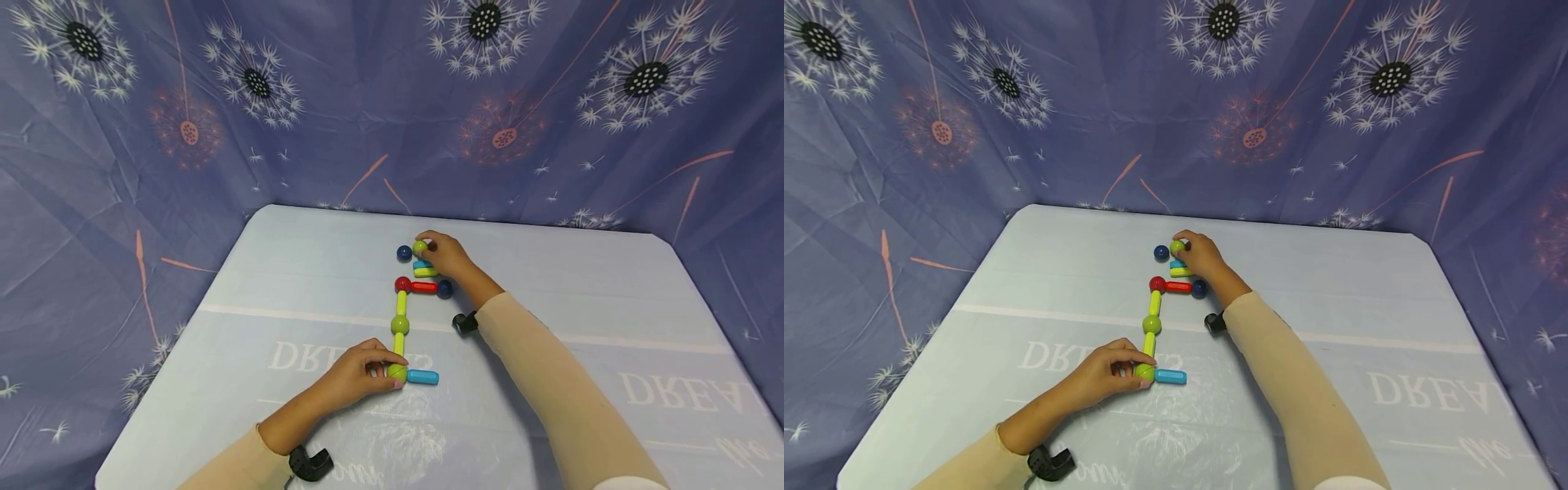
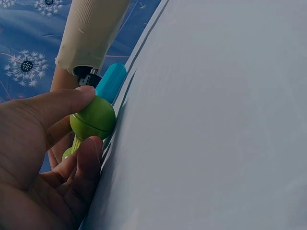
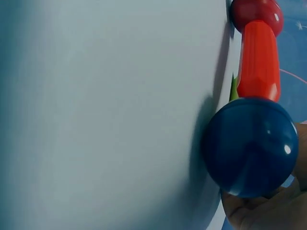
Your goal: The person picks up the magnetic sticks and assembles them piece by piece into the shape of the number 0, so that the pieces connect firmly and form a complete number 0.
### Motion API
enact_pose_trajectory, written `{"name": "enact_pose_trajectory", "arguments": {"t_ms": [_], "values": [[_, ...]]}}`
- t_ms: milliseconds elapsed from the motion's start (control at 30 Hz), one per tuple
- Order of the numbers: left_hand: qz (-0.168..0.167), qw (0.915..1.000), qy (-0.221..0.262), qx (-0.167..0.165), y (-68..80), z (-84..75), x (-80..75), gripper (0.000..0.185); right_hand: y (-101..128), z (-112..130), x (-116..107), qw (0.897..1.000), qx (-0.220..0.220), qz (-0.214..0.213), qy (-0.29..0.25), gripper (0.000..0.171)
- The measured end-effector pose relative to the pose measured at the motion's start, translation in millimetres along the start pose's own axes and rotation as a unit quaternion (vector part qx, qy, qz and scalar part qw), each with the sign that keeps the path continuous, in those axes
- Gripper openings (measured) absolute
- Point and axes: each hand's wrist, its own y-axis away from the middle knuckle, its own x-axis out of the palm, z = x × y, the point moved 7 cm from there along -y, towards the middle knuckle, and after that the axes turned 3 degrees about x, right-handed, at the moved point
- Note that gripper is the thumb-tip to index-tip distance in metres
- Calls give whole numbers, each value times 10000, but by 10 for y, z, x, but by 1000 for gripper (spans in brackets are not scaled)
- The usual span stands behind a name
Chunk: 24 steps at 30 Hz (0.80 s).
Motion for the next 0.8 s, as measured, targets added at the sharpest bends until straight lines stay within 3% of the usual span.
{"name": "enact_pose_trajectory", "arguments": {"t_ms": [233,800], "values": [[10,10000,-20,-31,-8,-2,3,32,57,-71,-64,9987,109,-129,-478,39],[-125,9998,-95,-123,-12,20,-9,32,415,-42,-328,9907,-298,-454,-1247,40]]}}
